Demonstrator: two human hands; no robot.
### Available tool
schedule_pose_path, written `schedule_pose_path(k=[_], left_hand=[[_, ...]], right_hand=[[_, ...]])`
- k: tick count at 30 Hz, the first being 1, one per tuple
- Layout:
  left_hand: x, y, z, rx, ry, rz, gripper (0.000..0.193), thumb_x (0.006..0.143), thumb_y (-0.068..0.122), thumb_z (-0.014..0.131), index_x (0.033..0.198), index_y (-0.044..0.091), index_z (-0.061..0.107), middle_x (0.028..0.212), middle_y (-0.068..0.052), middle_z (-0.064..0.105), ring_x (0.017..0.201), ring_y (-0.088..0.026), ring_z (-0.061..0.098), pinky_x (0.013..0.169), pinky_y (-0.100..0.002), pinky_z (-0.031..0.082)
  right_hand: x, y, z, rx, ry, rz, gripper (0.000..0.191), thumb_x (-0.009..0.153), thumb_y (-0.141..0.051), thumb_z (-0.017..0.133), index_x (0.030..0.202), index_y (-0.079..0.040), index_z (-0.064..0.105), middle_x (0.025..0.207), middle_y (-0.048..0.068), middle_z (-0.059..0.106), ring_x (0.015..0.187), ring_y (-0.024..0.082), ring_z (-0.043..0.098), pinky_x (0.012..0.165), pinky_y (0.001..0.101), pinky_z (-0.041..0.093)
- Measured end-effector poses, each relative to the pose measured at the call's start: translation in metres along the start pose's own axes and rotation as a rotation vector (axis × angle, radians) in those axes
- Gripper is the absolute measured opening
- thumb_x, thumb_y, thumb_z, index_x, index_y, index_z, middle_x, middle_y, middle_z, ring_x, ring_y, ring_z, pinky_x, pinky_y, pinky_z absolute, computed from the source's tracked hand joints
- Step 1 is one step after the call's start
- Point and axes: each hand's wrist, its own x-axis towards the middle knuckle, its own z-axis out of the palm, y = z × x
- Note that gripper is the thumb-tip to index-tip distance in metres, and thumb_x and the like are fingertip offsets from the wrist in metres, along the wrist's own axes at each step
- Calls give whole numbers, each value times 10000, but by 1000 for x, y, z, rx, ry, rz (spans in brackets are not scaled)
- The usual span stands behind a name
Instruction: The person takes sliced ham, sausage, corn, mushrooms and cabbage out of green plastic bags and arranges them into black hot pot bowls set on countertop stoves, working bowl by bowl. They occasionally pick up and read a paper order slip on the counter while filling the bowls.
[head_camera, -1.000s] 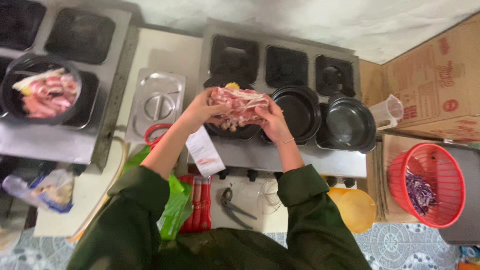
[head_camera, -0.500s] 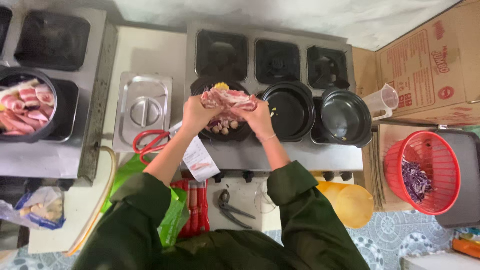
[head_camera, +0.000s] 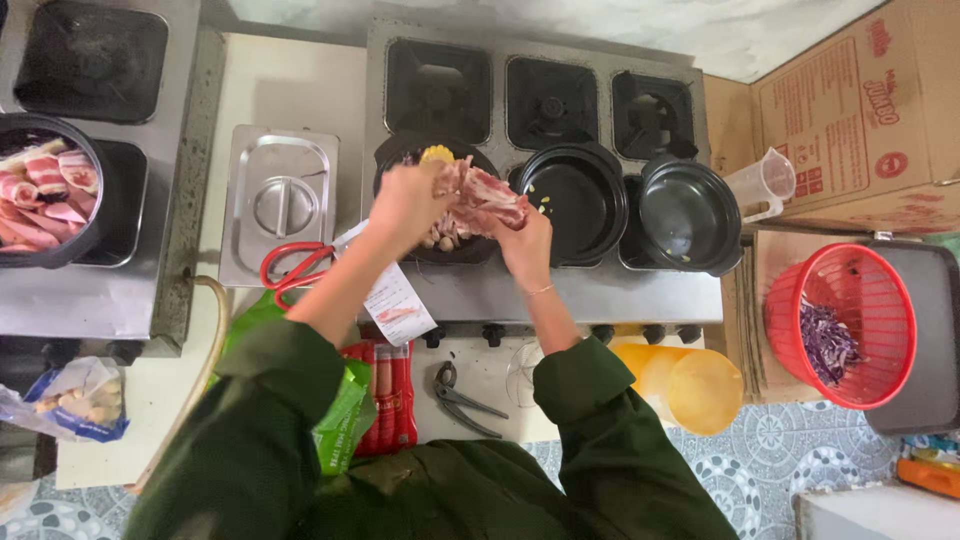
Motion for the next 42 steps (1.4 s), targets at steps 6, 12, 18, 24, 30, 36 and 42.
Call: schedule_pose_path(k=[6,12,18,24,30,36,42], left_hand=[[27,-15,-7,125,-227,9,336,698,282,817,906,25,753,862,-266,703,861,-468,686,794,-509,567],[18,1,6,152,-198,-54,327,802,297,800,926,-1,744,893,-273,712,901,-452,693,824,-495,577],[9,-1,-38,-216,-154,32,420,687,309,835,1024,72,755,907,-154,771,842,-306,777,749,-392,587],[24,-48,-14,0,-369,28,304,824,171,783,1116,89,771,943,-162,758,861,-308,714,772,-404,550],[19,-91,-2,-92,-283,-180,252,834,170,791,1078,105,788,911,-170,745,824,-325,729,800,-392,562],[-9,-76,7,295,-204,288,307,852,202,720,1148,151,785,1172,-69,750,1127,-292,636,949,-511,460],[-2,-54,-1,506,-52,267,274,904,322,715,1085,127,781,1284,-120,694,1213,-322,615,979,-490,473]], right_hand=[[3,-13,-10,-183,-103,-227,375,857,-201,812,1158,3,716,939,128,793,864,163,782,745,296,594],[23,6,19,-589,-7,-180,391,818,-216,834,1142,-25,729,768,182,729,722,341,732,657,415,581],[35,34,2,-462,67,-181,345,775,-245,865,1016,-28,748,792,169,745,732,279,752,670,377,578],[37,29,-35,-153,51,-78,330,837,-228,845,1027,17,733,905,80,784,826,84,715,748,268,560],[24,16,-63,105,-41,4,286,907,-143,800,1098,49,708,985,29,745,883,49,664,778,223,548],[19,23,-57,231,-66,70,270,923,-127,780,1117,43,700,1008,24,739,898,54,679,798,224,560],[18,27,-51,306,-131,117,287,929,-131,774,1152,30,690,1037,38,739,909,67,694,804,230,572]])
